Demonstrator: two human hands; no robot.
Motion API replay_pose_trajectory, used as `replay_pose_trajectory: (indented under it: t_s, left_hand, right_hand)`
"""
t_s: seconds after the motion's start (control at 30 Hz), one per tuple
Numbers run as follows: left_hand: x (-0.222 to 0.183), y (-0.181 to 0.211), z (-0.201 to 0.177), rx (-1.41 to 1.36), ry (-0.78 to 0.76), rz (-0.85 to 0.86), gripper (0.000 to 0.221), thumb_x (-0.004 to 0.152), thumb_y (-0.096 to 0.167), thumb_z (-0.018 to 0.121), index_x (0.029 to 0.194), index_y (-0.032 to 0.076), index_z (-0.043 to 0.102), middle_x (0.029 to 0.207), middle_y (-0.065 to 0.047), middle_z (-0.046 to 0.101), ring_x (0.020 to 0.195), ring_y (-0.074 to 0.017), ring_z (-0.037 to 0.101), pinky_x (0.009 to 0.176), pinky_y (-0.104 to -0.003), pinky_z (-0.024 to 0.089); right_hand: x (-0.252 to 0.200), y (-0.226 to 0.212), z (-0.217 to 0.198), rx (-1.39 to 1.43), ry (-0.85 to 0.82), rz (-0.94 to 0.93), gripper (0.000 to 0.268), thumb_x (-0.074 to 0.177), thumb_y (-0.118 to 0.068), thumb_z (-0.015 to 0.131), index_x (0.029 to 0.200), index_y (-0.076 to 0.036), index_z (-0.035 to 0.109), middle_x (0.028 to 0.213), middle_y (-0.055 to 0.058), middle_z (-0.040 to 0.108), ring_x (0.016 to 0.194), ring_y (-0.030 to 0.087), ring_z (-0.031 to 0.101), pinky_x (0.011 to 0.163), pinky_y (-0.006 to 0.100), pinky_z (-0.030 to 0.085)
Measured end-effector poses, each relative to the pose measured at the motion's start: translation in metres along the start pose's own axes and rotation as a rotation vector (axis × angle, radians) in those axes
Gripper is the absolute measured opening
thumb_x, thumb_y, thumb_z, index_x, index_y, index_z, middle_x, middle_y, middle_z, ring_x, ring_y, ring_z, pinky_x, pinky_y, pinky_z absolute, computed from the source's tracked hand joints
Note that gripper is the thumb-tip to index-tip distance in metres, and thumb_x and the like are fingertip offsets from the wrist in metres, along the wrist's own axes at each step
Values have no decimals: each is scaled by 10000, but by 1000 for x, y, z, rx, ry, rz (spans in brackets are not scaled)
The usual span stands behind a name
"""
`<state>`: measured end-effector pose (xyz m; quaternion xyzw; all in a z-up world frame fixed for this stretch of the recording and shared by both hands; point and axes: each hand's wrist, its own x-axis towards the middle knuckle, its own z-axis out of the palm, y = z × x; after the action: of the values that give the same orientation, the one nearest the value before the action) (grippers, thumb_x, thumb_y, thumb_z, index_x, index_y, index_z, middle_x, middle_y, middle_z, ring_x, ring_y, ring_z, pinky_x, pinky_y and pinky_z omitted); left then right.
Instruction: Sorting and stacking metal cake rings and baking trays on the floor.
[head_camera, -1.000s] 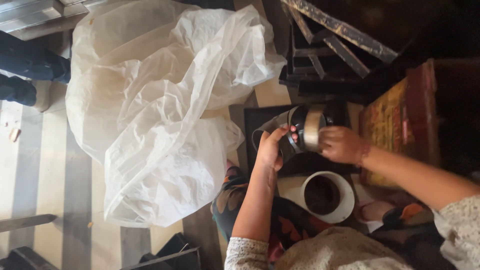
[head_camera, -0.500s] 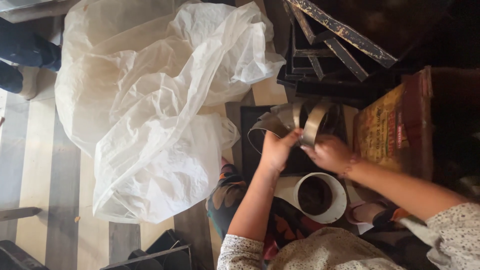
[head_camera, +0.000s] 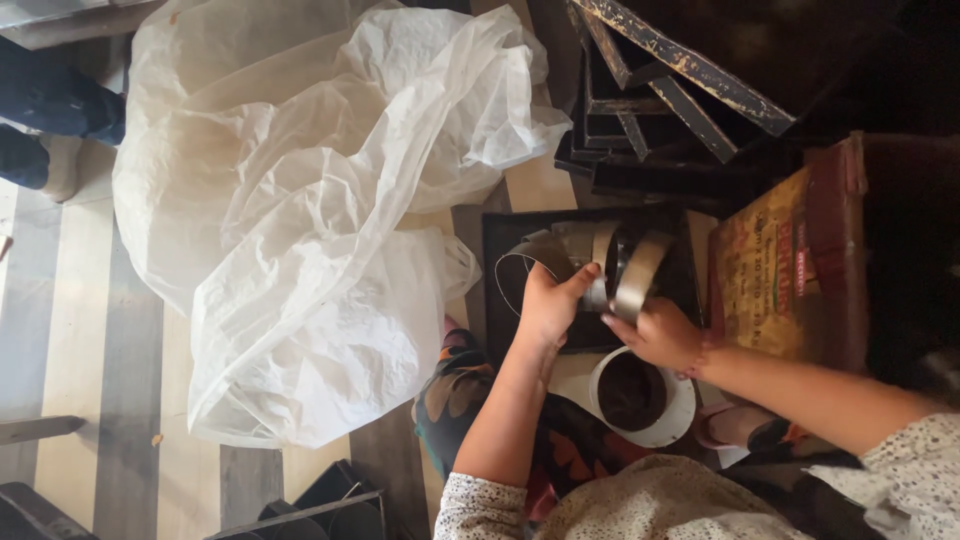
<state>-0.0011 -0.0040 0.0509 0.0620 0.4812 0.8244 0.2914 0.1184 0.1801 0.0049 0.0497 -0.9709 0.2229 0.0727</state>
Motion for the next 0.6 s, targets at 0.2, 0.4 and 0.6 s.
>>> replay_pose_trajectory:
  t_s: [0.2,0.4,0.6]
  left_hand:
    - [4,-6,-4,15,10,-89,260,904,72,737,1139,4,651,1042,-70,736,934,-163,675,832,-306,536]
    - [6,-13,-2,100,-32,44,291,894,54,753,1162,10,647,1076,-65,730,980,-163,672,884,-311,542]
    - [8,-24,-5,-61,-54,-76,311,902,43,745,1190,-22,650,1099,-88,734,991,-188,681,898,-332,546]
  right_hand:
    - [32,11,-37,162,-63,-442,197,968,-151,601,1122,-75,698,1031,119,749,919,304,738,819,432,567]
    - [-8,-11,7,111,-128,342,255,959,-284,675,1122,-93,722,995,133,759,959,277,719,886,379,567]
    - [16,31,-30,324,-89,-342,382,836,-154,723,1181,-5,649,1158,195,721,1068,355,688,939,474,527]
